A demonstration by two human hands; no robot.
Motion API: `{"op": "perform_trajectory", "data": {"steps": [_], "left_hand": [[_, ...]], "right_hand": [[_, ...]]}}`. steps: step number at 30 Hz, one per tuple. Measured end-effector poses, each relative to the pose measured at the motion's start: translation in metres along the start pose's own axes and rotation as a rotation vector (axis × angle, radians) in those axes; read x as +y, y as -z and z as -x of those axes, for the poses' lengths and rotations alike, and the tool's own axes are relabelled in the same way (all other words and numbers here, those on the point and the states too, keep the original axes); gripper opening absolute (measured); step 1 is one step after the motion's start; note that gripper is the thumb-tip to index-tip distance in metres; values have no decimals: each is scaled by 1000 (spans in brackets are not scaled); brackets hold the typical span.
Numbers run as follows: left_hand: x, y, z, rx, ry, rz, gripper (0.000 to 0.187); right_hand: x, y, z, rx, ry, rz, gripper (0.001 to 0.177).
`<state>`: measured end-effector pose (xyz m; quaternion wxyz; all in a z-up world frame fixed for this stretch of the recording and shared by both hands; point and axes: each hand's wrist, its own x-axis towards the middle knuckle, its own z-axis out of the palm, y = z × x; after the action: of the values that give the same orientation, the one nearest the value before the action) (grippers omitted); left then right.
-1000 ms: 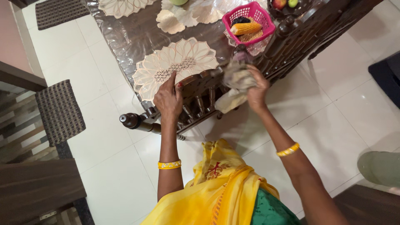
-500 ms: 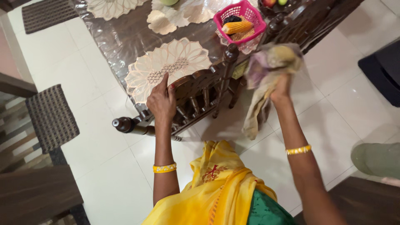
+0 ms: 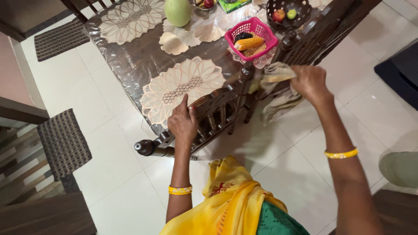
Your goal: The person wipes a wooden dining chair with a cloth, cleaning the backrest, seat, and legs. They move around the chair to reach different parts, ensuring thorough coverage of the surfaces.
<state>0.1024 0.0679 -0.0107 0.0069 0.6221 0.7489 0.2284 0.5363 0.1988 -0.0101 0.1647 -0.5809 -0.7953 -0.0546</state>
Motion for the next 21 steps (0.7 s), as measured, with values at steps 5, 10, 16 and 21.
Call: {"op": "perform_trajectory", "data": {"steps": [5, 10, 16, 21], "left_hand": [[-1, -2, -1, 21, -40, 34, 53], [3, 2, 2, 76, -72, 32, 50], [10, 10, 5, 146, -80, 87, 49], [15, 14, 3, 141, -49, 68, 50]], "right_hand": [[15, 4, -63, 75, 38, 96, 18], [52, -27, -136, 240, 61, 180, 15], [99, -37, -165, -60, -115, 215, 26], [95, -48, -125, -58, -46, 33, 46]]}}
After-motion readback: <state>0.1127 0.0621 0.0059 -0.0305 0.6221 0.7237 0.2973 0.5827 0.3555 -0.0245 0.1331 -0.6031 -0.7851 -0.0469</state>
